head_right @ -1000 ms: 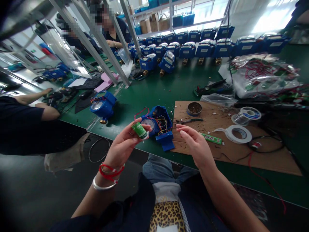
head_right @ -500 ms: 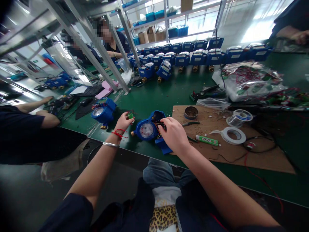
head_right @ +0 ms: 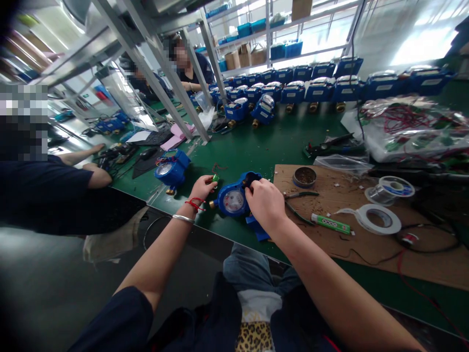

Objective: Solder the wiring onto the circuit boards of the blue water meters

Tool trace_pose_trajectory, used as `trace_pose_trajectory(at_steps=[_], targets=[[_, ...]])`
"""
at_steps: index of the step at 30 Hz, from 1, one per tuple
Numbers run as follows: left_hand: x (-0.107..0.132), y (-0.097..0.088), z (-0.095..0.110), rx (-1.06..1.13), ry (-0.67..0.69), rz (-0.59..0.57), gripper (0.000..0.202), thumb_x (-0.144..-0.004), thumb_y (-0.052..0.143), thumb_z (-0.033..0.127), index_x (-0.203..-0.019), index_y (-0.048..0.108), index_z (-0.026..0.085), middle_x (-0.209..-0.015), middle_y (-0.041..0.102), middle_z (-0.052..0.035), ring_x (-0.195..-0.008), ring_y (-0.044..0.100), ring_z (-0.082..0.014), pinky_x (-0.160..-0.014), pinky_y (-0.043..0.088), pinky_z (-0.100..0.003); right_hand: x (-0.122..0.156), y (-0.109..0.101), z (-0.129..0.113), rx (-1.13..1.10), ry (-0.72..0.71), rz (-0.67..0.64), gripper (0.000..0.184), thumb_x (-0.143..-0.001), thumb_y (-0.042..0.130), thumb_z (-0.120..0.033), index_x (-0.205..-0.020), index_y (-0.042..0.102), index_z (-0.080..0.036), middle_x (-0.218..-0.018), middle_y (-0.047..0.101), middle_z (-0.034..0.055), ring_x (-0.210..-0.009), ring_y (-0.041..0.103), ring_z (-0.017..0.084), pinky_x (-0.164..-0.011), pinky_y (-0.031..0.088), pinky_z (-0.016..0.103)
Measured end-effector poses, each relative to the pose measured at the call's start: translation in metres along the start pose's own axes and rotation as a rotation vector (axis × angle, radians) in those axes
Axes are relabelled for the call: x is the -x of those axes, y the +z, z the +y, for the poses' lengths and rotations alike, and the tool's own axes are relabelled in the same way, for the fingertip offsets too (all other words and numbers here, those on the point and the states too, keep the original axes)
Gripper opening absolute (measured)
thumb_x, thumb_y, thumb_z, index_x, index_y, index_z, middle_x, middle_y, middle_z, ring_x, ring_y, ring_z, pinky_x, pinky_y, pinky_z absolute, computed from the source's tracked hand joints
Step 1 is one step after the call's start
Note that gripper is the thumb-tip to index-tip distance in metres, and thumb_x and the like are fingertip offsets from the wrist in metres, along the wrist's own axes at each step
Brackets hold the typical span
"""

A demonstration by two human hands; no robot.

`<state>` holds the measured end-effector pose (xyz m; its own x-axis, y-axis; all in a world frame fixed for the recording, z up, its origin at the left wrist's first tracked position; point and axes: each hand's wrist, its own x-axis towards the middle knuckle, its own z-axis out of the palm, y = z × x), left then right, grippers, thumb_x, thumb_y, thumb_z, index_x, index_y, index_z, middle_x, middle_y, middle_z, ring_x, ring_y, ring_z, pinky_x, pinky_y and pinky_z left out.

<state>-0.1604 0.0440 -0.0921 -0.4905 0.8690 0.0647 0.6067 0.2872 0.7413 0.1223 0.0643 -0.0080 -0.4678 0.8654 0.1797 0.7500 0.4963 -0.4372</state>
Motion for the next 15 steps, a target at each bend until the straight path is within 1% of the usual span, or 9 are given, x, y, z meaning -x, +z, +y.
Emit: trace_pose_trajectory(at_steps=[2, 3, 5, 7, 9, 10, 12, 14, 15], targets=[[0.002, -0.002, 0.0, -0.034, 0.03, 0.034, 0.037, -0.08, 0.066, 0.022, -0.114, 0.061, 0.008, -0.122, 0.059, -0.0166, -0.097, 0.065, -0.0227, -0.066, 0.058, -0.027, -0.003, 0.0, 0.001, -0.027, 0.001, -0.022, 0.026, -0.092, 0.048, -0.034, -0.085, 0.069, -0.02, -0.093, 0.068, 0.0063, -0.086, 0.063, 0.021, -0.07, 0.04, 0.03], [0.003, -0.003, 0.001, -0.053, 0.045, 0.051, 0.037, -0.08, 0.066, 0.022, -0.114, 0.061, 0.009, -0.122, 0.058, -0.0166, -0.099, 0.064, -0.0228, -0.07, 0.058, -0.029, -0.004, -0.001, 0.002, -0.037, 0.002, -0.034, 0.026, -0.092, 0.048, -0.032, -0.085, 0.07, -0.02, -0.092, 0.068, 0.0063, -0.087, 0.063, 0.021, -0.071, 0.04, 0.03], [0.008, -0.007, 0.005, -0.097, 0.074, 0.085, 0.035, -0.079, 0.066, 0.021, -0.112, 0.062, 0.008, -0.118, 0.059, -0.0164, -0.096, 0.064, -0.0225, -0.08, 0.057, -0.034, -0.007, -0.002, 0.003, -0.051, -0.003, -0.051, 0.025, -0.091, 0.049, -0.029, -0.085, 0.071, -0.02, -0.092, 0.069, 0.0065, -0.088, 0.063, 0.021, -0.073, 0.04, 0.03], [0.015, -0.011, 0.013, -0.144, 0.107, 0.13, 0.032, -0.08, 0.065, 0.019, -0.11, 0.062, 0.008, -0.115, 0.06, -0.017, -0.094, 0.064, -0.0233, -0.091, 0.053, -0.042, -0.009, -0.004, 0.005, -0.06, -0.014, -0.061, 0.025, -0.09, 0.048, -0.027, -0.085, 0.071, -0.019, -0.092, 0.07, 0.0069, -0.089, 0.063, 0.021, -0.075, 0.04, 0.029], [0.026, -0.013, 0.028, -0.184, 0.151, 0.18, 0.031, -0.083, 0.06, 0.018, -0.112, 0.06, 0.007, -0.115, 0.058, -0.0182, -0.098, 0.062, -0.0254, -0.097, 0.048, -0.047, -0.011, -0.005, 0.005, -0.067, -0.021, -0.068, 0.025, -0.09, 0.048, -0.026, -0.085, 0.072, -0.019, -0.092, 0.07, 0.0074, -0.089, 0.063, 0.02, -0.077, 0.04, 0.029], [0.032, -0.013, 0.038, -0.198, 0.179, 0.199, 0.031, -0.085, 0.057, 0.018, -0.114, 0.059, 0.008, -0.117, 0.058, -0.0183, -0.102, 0.06, -0.0262, -0.1, 0.046, -0.048, -0.011, -0.005, 0.005, -0.069, -0.02, -0.07, 0.025, -0.09, 0.048, -0.026, -0.085, 0.072, -0.019, -0.092, 0.07, 0.0076, -0.088, 0.063, 0.02, -0.077, 0.04, 0.029], [0.047, -0.01, 0.061, -0.21, 0.246, 0.212, 0.031, -0.088, 0.053, 0.02, -0.117, 0.057, 0.01, -0.121, 0.056, -0.0172, -0.11, 0.057, -0.0262, -0.103, 0.044, -0.047, -0.012, -0.004, 0.004, -0.067, -0.017, -0.064, 0.025, -0.09, 0.048, -0.025, -0.084, 0.071, -0.018, -0.091, 0.07, 0.0081, -0.087, 0.063, 0.02, -0.076, 0.041, 0.029], [0.061, -0.005, 0.086, -0.21, 0.339, 0.187, 0.029, -0.091, 0.05, 0.023, -0.117, 0.058, 0.013, -0.124, 0.056, -0.0142, -0.116, 0.054, -0.0245, -0.105, 0.043, -0.042, -0.012, -0.003, 0.001, -0.047, -0.014, -0.03, 0.024, -0.089, 0.047, -0.024, -0.082, 0.069, -0.017, -0.091, 0.07, 0.0091, -0.087, 0.063, 0.021, -0.076, 0.041, 0.029], [0.066, -0.003, 0.097, -0.215, 0.406, 0.165, 0.028, -0.093, 0.047, 0.024, -0.116, 0.059, 0.013, -0.124, 0.058, -0.0138, -0.117, 0.054, -0.0239, -0.106, 0.043, -0.041, -0.012, -0.002, -0.001, -0.033, -0.013, -0.006, 0.024, -0.089, 0.047, -0.024, -0.082, 0.068, -0.016, -0.092, 0.069, 0.0096, -0.087, 0.063, 0.021, -0.076, 0.041, 0.029]])
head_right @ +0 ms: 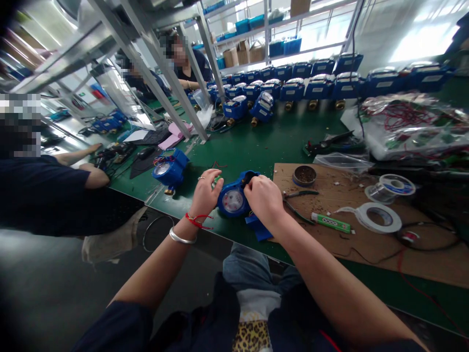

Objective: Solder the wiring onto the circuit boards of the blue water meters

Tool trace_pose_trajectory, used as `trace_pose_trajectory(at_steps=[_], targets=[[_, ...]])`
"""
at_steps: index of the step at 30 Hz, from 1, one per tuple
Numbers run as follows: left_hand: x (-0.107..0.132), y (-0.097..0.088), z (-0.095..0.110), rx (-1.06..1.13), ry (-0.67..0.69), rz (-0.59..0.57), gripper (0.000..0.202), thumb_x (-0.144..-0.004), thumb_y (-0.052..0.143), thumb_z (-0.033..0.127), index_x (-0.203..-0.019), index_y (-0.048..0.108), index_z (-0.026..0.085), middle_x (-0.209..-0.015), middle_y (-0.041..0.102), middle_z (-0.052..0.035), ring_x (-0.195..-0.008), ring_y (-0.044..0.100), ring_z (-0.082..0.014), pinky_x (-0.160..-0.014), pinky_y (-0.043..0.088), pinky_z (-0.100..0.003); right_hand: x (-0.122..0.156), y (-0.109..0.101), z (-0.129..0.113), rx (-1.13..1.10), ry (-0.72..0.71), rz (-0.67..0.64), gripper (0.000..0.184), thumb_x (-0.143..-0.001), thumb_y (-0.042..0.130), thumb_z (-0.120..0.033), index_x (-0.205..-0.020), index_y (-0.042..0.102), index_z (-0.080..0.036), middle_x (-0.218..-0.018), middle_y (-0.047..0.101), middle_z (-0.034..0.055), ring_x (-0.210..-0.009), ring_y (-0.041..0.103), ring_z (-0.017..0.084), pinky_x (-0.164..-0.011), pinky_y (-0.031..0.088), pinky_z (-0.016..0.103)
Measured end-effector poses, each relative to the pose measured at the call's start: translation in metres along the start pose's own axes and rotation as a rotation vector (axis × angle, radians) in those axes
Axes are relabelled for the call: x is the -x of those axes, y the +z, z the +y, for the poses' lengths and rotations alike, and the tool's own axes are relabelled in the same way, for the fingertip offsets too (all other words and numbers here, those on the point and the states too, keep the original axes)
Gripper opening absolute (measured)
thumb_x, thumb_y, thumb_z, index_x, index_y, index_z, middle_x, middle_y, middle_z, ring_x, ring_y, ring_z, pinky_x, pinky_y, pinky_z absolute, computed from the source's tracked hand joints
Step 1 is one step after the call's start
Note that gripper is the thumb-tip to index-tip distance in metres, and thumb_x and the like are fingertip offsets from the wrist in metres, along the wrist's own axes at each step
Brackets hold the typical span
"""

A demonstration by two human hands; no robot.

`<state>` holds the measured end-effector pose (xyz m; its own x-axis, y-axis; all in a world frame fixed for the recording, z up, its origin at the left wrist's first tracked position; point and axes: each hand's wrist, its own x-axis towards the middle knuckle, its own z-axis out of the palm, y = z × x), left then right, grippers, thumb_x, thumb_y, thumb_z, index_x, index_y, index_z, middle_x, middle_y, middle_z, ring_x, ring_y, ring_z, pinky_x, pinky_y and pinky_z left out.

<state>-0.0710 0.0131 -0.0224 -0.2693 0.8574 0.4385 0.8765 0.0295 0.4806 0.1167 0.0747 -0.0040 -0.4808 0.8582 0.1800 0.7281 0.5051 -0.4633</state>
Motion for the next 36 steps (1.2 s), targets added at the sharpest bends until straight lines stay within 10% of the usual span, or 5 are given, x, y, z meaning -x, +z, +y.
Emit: trace_pose_trajectory(at_steps=[12, 23, 36], targets=[[0.014, 0.001, 0.072, -0.276, 0.182, -0.257, 0.053, -0.092, 0.053, 0.038, -0.132, 0.046, 0.004, -0.137, 0.051, -0.0217, -0.128, 0.048, -0.0312, -0.112, 0.031, -0.053, -0.01, -0.001, 0.007, -0.226, 0.099, 0.0, 0.026, -0.091, 0.046, -0.026, -0.082, 0.068, -0.017, -0.086, 0.072, 0.0084, -0.082, 0.064, 0.019, -0.073, 0.041, 0.027], [0.009, 0.004, 0.068, -0.345, 0.219, -0.345, 0.063, -0.084, 0.065, 0.037, -0.13, 0.043, 0.0, -0.127, 0.055, -0.0242, -0.12, 0.053, -0.0324, -0.099, 0.045, -0.041, -0.018, -0.003, 0.011, -0.484, 0.176, -0.116, 0.021, -0.086, 0.051, -0.029, -0.081, 0.065, -0.016, -0.077, 0.071, 0.0042, -0.066, 0.06, 0.013, -0.058, 0.039, 0.023], [0.012, 0.006, 0.076, -0.417, 0.179, -0.335, 0.074, -0.084, 0.064, 0.052, -0.131, 0.043, -0.001, -0.12, 0.057, -0.0247, -0.113, 0.055, -0.0322, -0.093, 0.047, -0.042, -0.023, -0.022, 0.013, -0.024, -0.028, -0.244, 0.023, -0.083, 0.053, -0.034, -0.089, 0.07, -0.018, -0.082, 0.071, 0.007, -0.073, 0.061, 0.019, -0.06, 0.036, 0.027]])
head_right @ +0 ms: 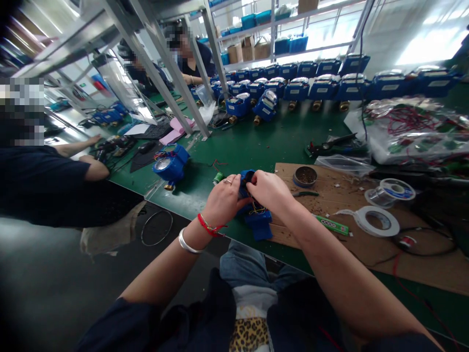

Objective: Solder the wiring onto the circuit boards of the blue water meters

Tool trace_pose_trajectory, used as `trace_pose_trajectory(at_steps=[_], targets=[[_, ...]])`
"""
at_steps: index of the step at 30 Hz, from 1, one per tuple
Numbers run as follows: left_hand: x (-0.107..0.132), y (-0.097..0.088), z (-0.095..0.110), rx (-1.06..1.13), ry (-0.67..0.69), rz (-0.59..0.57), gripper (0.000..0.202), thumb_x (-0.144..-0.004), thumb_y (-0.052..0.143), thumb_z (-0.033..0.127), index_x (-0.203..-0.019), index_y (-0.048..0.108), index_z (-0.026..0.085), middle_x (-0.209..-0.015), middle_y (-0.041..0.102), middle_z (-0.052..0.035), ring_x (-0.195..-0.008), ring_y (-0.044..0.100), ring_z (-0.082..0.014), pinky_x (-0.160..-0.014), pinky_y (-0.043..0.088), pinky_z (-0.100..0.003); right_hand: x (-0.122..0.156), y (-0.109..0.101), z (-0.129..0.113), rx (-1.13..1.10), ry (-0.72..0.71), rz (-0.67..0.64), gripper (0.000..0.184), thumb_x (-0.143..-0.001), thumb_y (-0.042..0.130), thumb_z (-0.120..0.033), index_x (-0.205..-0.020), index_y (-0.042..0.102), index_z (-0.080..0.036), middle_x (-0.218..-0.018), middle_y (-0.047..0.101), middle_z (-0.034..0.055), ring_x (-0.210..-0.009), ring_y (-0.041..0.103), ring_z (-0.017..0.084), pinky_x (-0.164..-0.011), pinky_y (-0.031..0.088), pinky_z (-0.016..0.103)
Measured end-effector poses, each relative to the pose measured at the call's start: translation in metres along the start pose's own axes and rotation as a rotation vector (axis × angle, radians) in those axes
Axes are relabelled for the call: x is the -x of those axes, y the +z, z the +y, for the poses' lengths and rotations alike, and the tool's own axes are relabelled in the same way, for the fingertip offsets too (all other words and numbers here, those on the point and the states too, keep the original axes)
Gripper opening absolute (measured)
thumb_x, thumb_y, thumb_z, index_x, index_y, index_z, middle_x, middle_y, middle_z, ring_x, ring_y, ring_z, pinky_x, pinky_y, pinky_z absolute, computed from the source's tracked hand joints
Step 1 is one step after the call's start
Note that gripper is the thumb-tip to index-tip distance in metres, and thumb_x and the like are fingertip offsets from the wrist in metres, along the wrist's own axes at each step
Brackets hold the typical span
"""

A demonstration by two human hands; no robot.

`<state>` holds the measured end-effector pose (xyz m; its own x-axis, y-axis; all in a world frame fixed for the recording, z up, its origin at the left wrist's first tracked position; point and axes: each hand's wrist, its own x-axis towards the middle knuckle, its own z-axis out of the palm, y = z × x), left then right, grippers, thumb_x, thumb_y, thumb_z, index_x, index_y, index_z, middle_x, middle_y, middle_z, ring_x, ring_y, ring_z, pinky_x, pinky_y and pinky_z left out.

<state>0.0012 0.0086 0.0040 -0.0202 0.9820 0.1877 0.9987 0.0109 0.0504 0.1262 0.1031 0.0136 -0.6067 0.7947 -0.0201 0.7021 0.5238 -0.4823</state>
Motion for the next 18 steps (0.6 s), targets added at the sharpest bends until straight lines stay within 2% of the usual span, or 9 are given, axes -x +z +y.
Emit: trace_pose_trajectory(at_steps=[3, 8, 13, 16, 18], targets=[[0.0, -0.001, 0.001, -0.014, -0.019, -0.022, 0.078, -0.082, 0.066, 0.052, -0.132, 0.042, -0.003, -0.116, 0.059, -0.0243, -0.109, 0.057, -0.0318, -0.091, 0.047, -0.04, 0.003, 0.0, 0.003, 0.171, -0.066, 0.031, 0.031, -0.087, 0.047, -0.04, -0.082, 0.07, -0.02, -0.082, 0.071, 0.0084, -0.072, 0.061, 0.021, -0.059, 0.032, 0.028], [0.001, -0.001, 0.003, -0.035, -0.055, -0.03, 0.076, -0.082, 0.066, 0.053, -0.133, 0.044, 0.002, -0.111, 0.061, -0.0213, -0.102, 0.06, -0.0304, -0.086, 0.048, -0.038, 0.003, -0.001, 0.011, 0.24, -0.129, 0.082, 0.037, -0.086, 0.049, -0.048, -0.065, 0.065, -0.021, -0.066, 0.066, 0.005, -0.061, 0.056, 0.018, -0.054, 0.024, 0.028], [0.002, -0.003, 0.005, -0.02, -0.071, -0.035, 0.076, -0.08, 0.067, 0.054, -0.134, 0.045, 0.005, -0.111, 0.061, -0.0192, -0.1, 0.06, -0.0299, -0.085, 0.048, -0.038, 0.007, 0.009, 0.017, 0.143, -0.167, 0.199, 0.034, -0.085, 0.051, -0.039, -0.057, 0.053, -0.019, -0.059, 0.059, 0.0014, -0.055, 0.047, 0.013, -0.055, 0.023, 0.027], [-0.001, -0.003, 0.004, -0.009, -0.049, -0.062, 0.077, -0.08, 0.067, 0.054, -0.133, 0.044, 0.003, -0.11, 0.061, -0.0198, -0.101, 0.06, -0.0302, -0.085, 0.048, -0.037, 0.013, 0.016, 0.022, 0.032, -0.234, 0.274, 0.036, -0.085, 0.051, -0.034, -0.054, 0.041, -0.019, -0.055, 0.05, -0.0015, -0.052, 0.04, 0.011, -0.056, 0.024, 0.027], [-0.005, -0.002, 0.002, -0.009, -0.04, -0.059, 0.074, -0.082, 0.064, 0.056, -0.131, 0.046, 0.003, -0.107, 0.062, -0.0192, -0.099, 0.06, -0.0299, -0.084, 0.048, -0.037, 0.02, 0.011, 0.026, -0.074, -0.281, 0.335, 0.039, -0.086, 0.05, -0.03, -0.053, 0.034, -0.019, -0.053, 0.041, -0.0028, -0.052, 0.037, 0.01, -0.056, 0.025, 0.026]])
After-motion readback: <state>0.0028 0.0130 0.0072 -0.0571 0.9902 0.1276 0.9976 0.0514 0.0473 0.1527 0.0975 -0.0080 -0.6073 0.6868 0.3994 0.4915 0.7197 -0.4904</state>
